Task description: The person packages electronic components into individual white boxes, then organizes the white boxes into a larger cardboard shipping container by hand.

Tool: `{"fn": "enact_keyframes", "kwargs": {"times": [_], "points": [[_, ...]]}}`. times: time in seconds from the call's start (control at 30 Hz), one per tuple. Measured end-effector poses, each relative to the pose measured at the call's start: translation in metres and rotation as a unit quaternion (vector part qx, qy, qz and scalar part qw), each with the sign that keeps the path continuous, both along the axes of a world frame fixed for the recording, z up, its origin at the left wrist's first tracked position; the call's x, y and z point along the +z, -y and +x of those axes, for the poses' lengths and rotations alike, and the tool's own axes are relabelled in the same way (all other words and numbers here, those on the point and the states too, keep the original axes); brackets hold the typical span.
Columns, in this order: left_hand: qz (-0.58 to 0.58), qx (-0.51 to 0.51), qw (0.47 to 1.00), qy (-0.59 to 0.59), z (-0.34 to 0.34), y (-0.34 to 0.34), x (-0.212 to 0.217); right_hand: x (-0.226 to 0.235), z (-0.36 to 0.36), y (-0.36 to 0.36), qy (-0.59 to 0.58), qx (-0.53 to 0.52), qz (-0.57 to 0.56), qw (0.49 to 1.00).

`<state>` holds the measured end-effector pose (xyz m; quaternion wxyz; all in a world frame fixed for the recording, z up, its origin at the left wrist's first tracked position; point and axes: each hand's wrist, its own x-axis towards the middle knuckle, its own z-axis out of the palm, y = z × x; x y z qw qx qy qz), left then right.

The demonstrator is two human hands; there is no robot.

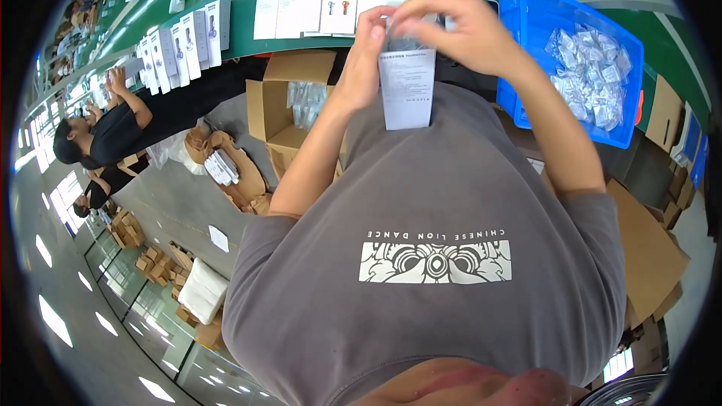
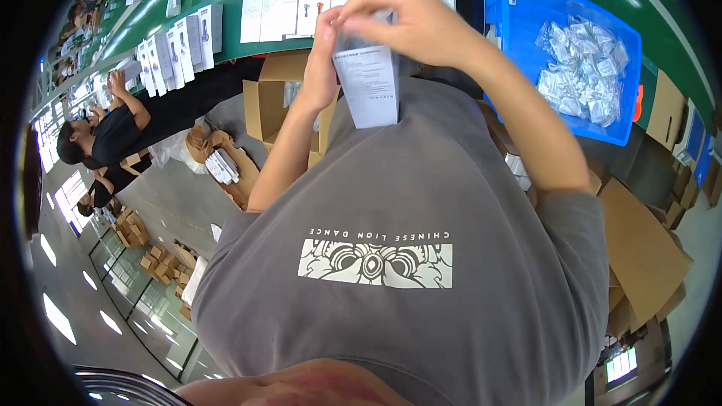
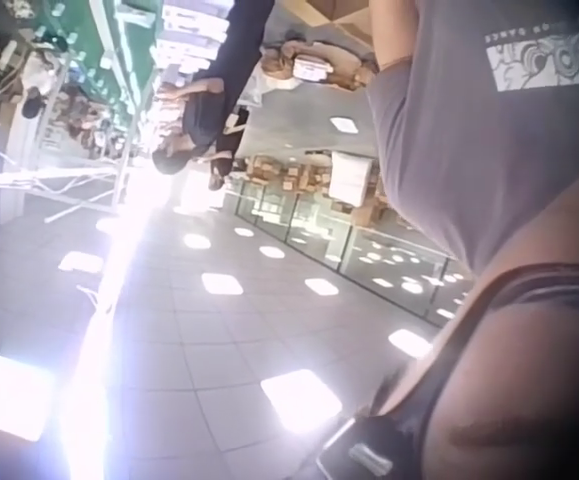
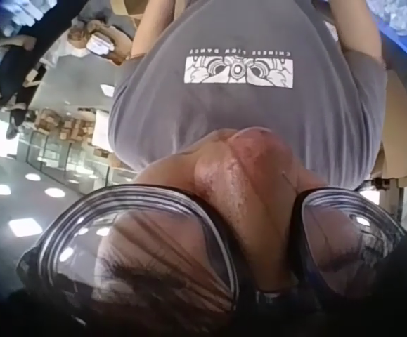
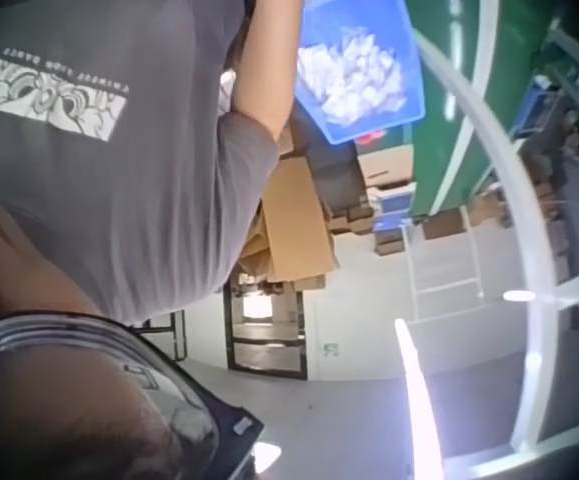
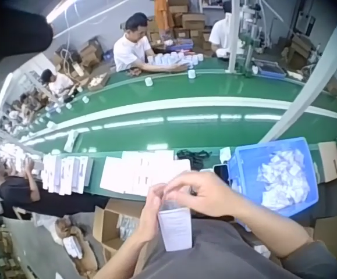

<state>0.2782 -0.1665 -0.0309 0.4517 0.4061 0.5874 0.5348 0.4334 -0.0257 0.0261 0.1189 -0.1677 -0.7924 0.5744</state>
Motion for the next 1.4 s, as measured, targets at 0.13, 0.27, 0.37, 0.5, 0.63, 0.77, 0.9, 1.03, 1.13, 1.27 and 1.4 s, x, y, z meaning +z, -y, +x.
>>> {"fn": "enact_keyframes", "kwargs": {"times": [0.13, 0.27, 0.37, 0.5, 0.63, 0.77, 0.9, 1.03, 1.13, 1.27, 1.4], "points": [[0.056, 0.030, 0.998, -0.015, -0.003, 0.003, -0.011, -0.027, 0.022, 0.020, -0.094, -0.109, -0.020, 0.989], [-0.022, 0.042, 0.997, -0.057, -0.007, 0.012, -0.004, -0.041, 0.014, 0.026, -0.106, -0.054, -0.022, 0.993], [-0.086, 0.039, 0.993, -0.067, -0.009, 0.009, 0.006, -0.046, 0.009, 0.019, -0.110, -0.005, -0.017, 0.994], [-0.144, 0.003, 0.988, -0.046, -0.018, 0.010, 0.009, -0.044, 0.008, 0.013, -0.082, 0.037, -0.006, 0.996], [-0.132, -0.013, 0.991, -0.018, -0.022, 0.013, 0.008, -0.044, 0.002, 0.018, -0.071, 0.015, -0.009, 0.997], [-0.067, 0.023, 0.997, -0.035, -0.026, 0.014, 0.010, -0.053, -0.003, 0.027, -0.104, -0.049, -0.006, 0.993], [-0.053, -0.030, 0.987, -0.148, -0.036, 0.016, 0.017, -0.061, 0.000, 0.036, -0.114, -0.077, -0.058, 0.989], [-0.037, -0.084, 0.962, -0.257, -0.041, 0.018, 0.025, -0.067, 0.003, 0.041, -0.125, -0.086, -0.101, 0.983], [-0.046, -0.106, 0.961, -0.252, -0.045, 0.018, 0.033, -0.071, 0.004, 0.043, -0.143, -0.089, -0.065, 0.983], [-0.071, -0.191, 0.955, -0.217, -0.049, 0.016, 0.043, -0.075, 0.008, 0.051, -0.179, -0.122, -0.043, 0.975], [-0.072, -0.218, 0.951, -0.208, -0.043, 0.011, 0.035, -0.068, 0.009, 0.050, -0.175, -0.130, -0.011, 0.976]]}}
